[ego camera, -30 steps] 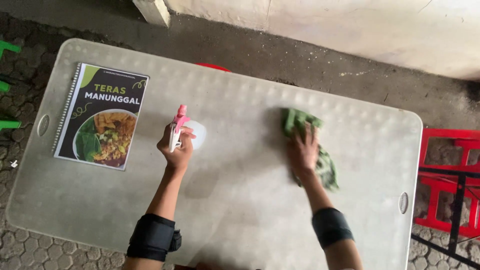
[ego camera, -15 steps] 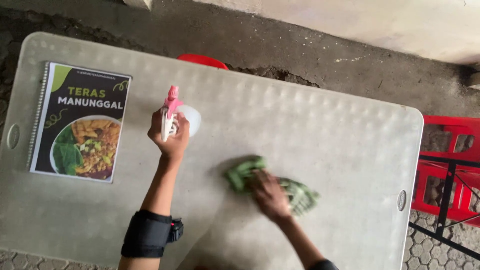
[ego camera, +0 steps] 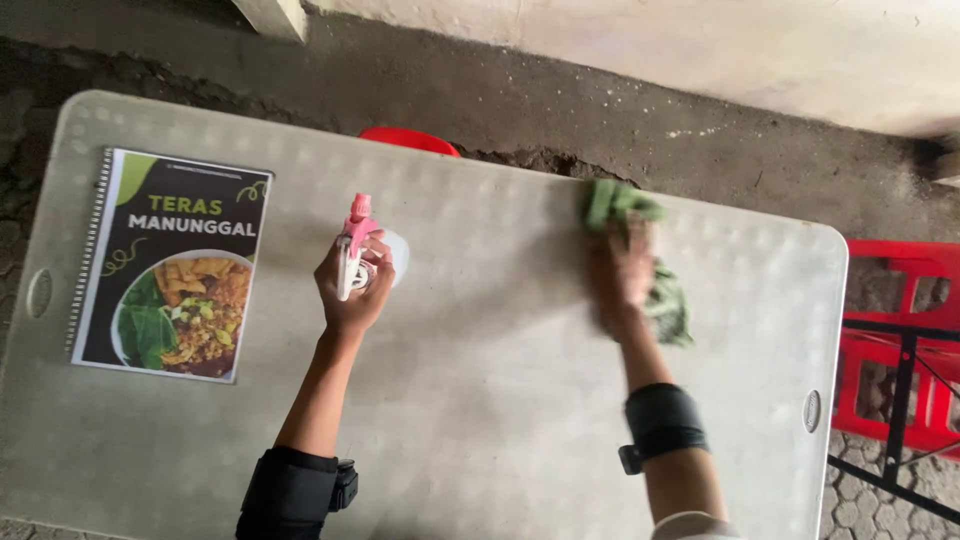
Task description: The person cleans two white plastic tables by spraying liquid from a spray bottle and wiping with a green cloth. They move a menu and a small black object aside to reach the surface, then return the menu after cleaning. The person repeats the same process on a second table.
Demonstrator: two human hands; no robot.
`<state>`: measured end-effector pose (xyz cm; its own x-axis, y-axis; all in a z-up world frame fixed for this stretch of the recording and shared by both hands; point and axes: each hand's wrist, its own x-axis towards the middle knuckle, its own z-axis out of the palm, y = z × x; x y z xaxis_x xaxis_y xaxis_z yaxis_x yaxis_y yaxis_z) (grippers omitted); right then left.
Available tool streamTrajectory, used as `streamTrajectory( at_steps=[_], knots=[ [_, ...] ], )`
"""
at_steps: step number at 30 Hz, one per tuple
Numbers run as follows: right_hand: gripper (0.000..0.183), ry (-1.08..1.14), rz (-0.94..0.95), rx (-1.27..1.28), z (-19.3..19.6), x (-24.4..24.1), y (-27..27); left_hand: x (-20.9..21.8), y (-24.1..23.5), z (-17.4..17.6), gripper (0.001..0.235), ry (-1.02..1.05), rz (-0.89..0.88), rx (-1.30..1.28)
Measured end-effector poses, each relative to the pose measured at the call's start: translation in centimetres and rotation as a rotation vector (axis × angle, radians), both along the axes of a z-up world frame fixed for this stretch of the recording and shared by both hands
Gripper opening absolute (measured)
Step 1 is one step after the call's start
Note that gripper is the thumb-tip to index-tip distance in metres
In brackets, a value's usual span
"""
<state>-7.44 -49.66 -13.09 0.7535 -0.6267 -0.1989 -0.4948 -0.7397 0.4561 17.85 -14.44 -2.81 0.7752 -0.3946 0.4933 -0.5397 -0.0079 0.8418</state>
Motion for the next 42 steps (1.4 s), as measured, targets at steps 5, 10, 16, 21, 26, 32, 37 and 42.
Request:
streamTrajectory(
  at_steps=[5, 10, 16, 21, 26, 32, 37, 42],
  knots=[
    [0.071, 0.122, 0.201, 0.32, 7.2, 6.7, 13.9, 0.2, 0.5, 0.0, 0.028, 0.299, -0.098, 0.084],
    [0.05, -0.425, 0.264, 0.684, 6.0, -0.1, 17.0, 0.0, 0.4, -0.3, 0.035, 0.256, -0.116, 0.056],
    [0.062, -0.337, 0.147, 0.399, 2.7, -7.6, 7.6, -0.1, 0.4, -2.7, 0.037, 0.157, -0.028, 0.02],
    [0.043, -0.342, -0.054, 0.185, 4.0, -4.2, -0.7, 0.1, 0.1, -2.1, 0.046, 0.038, 0.062, 0.017],
    [0.08, 0.431, 0.35, -0.853, -5.0, 1.4, -7.2, -0.2, -0.1, -2.2, 0.049, 0.26, -0.047, 0.02],
    [0.059, -0.191, 0.237, 0.413, -1.6, 7.9, 10.5, 0.1, 0.2, -2.7, 0.047, 0.218, -0.047, 0.076],
    [0.054, -0.182, 0.51, 0.556, 6.0, 2.3, 20.2, -0.1, 0.3, -1.3, 0.048, 0.158, -0.053, 0.11],
    [0.045, -0.299, 0.457, 0.709, 4.5, -6.8, 17.6, -0.1, 0.3, -0.8, 0.05, 0.219, -0.058, 0.124]
  ],
)
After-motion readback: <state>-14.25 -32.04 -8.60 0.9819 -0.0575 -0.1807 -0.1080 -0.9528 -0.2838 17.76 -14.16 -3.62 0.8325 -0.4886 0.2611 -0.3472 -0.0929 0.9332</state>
